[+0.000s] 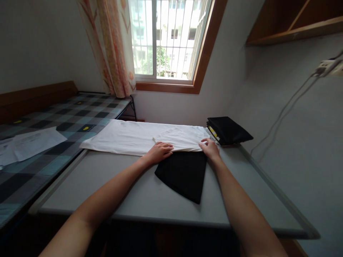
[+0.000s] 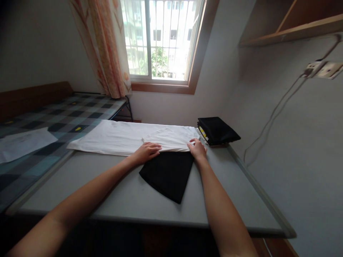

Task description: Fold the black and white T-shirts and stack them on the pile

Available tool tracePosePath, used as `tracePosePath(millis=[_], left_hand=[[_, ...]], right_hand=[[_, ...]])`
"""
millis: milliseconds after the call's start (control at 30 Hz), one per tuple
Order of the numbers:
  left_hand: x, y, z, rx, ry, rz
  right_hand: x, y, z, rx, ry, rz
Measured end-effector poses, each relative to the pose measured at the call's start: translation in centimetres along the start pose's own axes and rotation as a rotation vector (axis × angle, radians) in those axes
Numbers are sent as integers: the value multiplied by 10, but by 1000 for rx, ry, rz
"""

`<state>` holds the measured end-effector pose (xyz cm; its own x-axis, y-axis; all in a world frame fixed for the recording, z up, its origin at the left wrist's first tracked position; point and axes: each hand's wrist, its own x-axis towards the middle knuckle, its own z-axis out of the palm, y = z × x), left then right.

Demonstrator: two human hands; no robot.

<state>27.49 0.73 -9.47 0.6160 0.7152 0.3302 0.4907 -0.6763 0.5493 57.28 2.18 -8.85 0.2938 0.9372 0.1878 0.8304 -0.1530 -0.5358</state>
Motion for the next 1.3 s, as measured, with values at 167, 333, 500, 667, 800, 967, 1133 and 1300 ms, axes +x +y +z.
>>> tracePosePath(millis=[167,333,500,667,800,967,1133,1300], left_hand=[[-1,7,-2,77,33,32],[-1,9,0,74,18,52],[0,9,-2,153,94,-95],[-2,1,-17,282,275,-483],[-1,-7,-22,163,220,-559],[3,-9,-18,-168,211,-547],[2,-17,-14,-190,204,-454],[3,-21,-16,-24,221,-478]], right_hand=[[-1,2,-9,83,-11,-69],[2,10,-15,165,-82,-93],[3,14,-16,212,-155,-58],[0,18,-22,400,-319,-47],[0,20,-25,460,-373,12],[4,21,-21,455,-306,4],[8,26,-16,481,-232,-41],[7,25,-16,352,-254,-57]])
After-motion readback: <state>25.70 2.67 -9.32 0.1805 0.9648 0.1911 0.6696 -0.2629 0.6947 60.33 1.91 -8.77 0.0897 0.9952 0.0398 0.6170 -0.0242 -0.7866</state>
